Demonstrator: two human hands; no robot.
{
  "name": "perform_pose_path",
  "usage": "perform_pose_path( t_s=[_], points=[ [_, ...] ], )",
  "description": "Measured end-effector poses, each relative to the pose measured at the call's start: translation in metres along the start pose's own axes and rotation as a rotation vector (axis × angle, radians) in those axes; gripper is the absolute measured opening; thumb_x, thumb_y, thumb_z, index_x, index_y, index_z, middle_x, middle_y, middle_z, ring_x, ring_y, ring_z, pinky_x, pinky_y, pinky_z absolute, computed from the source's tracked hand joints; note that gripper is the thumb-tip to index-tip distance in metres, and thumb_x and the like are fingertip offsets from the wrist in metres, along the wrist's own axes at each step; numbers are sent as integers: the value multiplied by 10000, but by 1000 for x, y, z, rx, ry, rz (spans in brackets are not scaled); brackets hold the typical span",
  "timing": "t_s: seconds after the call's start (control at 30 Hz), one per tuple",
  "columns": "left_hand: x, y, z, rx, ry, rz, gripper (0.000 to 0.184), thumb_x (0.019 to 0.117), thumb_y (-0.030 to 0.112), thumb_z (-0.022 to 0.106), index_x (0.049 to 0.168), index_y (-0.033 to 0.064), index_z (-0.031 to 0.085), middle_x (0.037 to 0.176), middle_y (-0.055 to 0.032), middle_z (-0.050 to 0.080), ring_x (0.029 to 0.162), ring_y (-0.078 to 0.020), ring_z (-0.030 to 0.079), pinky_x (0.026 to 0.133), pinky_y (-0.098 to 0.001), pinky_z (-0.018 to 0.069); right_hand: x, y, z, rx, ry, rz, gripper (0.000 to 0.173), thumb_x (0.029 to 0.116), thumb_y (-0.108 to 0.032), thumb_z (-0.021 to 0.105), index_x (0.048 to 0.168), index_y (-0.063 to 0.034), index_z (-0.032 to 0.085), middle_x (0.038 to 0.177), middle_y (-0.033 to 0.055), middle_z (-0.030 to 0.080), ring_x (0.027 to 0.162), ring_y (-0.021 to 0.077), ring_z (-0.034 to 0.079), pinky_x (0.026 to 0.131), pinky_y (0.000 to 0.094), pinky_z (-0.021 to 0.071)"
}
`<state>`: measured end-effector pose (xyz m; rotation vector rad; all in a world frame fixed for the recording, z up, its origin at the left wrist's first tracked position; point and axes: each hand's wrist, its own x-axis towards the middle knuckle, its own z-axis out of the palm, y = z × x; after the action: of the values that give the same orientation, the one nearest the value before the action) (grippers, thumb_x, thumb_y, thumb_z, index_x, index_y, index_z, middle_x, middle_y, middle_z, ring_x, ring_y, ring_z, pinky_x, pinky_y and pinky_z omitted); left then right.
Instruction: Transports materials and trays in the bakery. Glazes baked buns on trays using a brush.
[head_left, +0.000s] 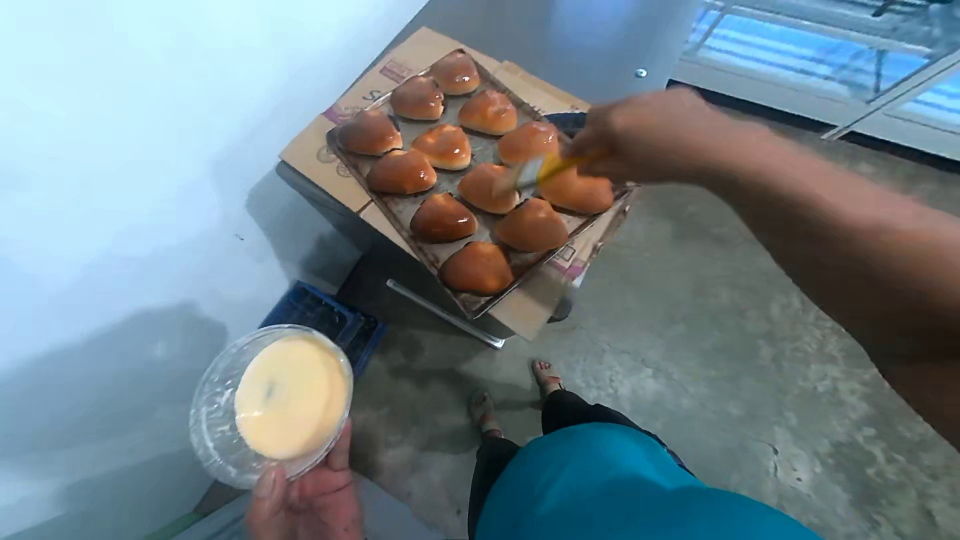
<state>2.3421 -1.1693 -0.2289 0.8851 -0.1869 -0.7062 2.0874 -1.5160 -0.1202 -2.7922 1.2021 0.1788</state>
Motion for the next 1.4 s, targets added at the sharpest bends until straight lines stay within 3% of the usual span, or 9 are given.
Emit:
perform_pose_path(
  t_s=[0.2, 0.4, 0.57, 0.73, 0.83, 1.0, 1.1, 1.23, 1.4],
  points=[
    [-36, -36, 53, 29, 96, 29, 226, 1027, 197, 451, 1100, 44, 601, 1002, -125, 760, 943, -241, 759, 865, -396, 630, 51, 47, -6, -55, 4, 41, 206, 999, -115, 584, 1120, -10, 713, 1137, 283, 647, 1054, 520, 628, 773, 716, 465],
    [-77, -71, 91, 9, 68, 51, 329, 830, 275, 820, 1072, 87, 701, 1040, -130, 762, 967, -253, 754, 882, -402, 621, 26, 96, 18, -46, -126, -143, 160, 960, -43, 629, 1075, -56, 740, 1090, 223, 670, 991, 470, 650, 738, 680, 482],
    [-96, -91, 121, 1, 129, 92, 306, 899, 220, 737, 1119, 41, 621, 1041, -153, 747, 967, -280, 750, 886, -427, 621, 31, 134, -4, 125, 44, -147, 227, 1003, -135, 614, 1169, -28, 726, 1079, 273, 660, 1027, 515, 631, 789, 723, 456],
    [-102, -115, 137, 80, 139, 112, 304, 823, 268, 808, 1042, 88, 697, 1011, -112, 761, 945, -238, 753, 856, -400, 629, 39, 151, 33, 87, -42, -154, 173, 978, -78, 616, 1100, -45, 734, 1080, 248, 668, 1016, 493, 644, 750, 710, 477],
    [-97, -135, 147, 139, 145, 92, 164, 914, 200, 667, 1016, 73, 685, 963, -109, 764, 892, -232, 760, 807, -398, 644, 6, 174, 14, 92, 43, -231, 171, 969, -79, 651, 1105, -64, 753, 1036, 246, 671, 947, 506, 651, 715, 734, 468],
    [-93, -169, 165, 91, 48, -63, 183, 949, 135, 635, 1055, -13, 649, 987, -145, 735, 912, -245, 745, 862, -430, 628, -73, 150, -11, 297, 293, -719, 307, 949, -268, 577, 1169, -161, 762, 931, 41, 658, 707, 201, 628, 550, 443, 518],
    [-98, -185, 179, 64, 26, -130, 161, 922, 95, 641, 1033, -19, 664, 964, -138, 737, 883, -229, 746, 838, -416, 631, -104, 108, 5, 145, 347, -878, 243, 943, -160, 563, 1065, -153, 773, 862, 55, 621, 651, 227, 605, 450, 363, 433],
    [-97, -193, 185, 58, -13, -169, 177, 906, 93, 679, 1040, -23, 683, 964, -140, 740, 875, -216, 745, 828, -395, 629, -110, 110, 15, 57, 316, -903, 253, 936, -49, 531, 1016, -122, 759, 816, 72, 593, 648, 263, 587, 441, 364, 404],
    [-77, -187, 192, 115, 15, -102, 157, 954, 83, 552, 1024, -9, 658, 945, -133, 730, 872, -228, 742, 842, -416, 627, -92, 143, 2, 151, 274, -773, 301, 968, -207, 535, 1155, -168, 768, 909, 58, 640, 685, 250, 636, 477, 430, 466]
  ],
)
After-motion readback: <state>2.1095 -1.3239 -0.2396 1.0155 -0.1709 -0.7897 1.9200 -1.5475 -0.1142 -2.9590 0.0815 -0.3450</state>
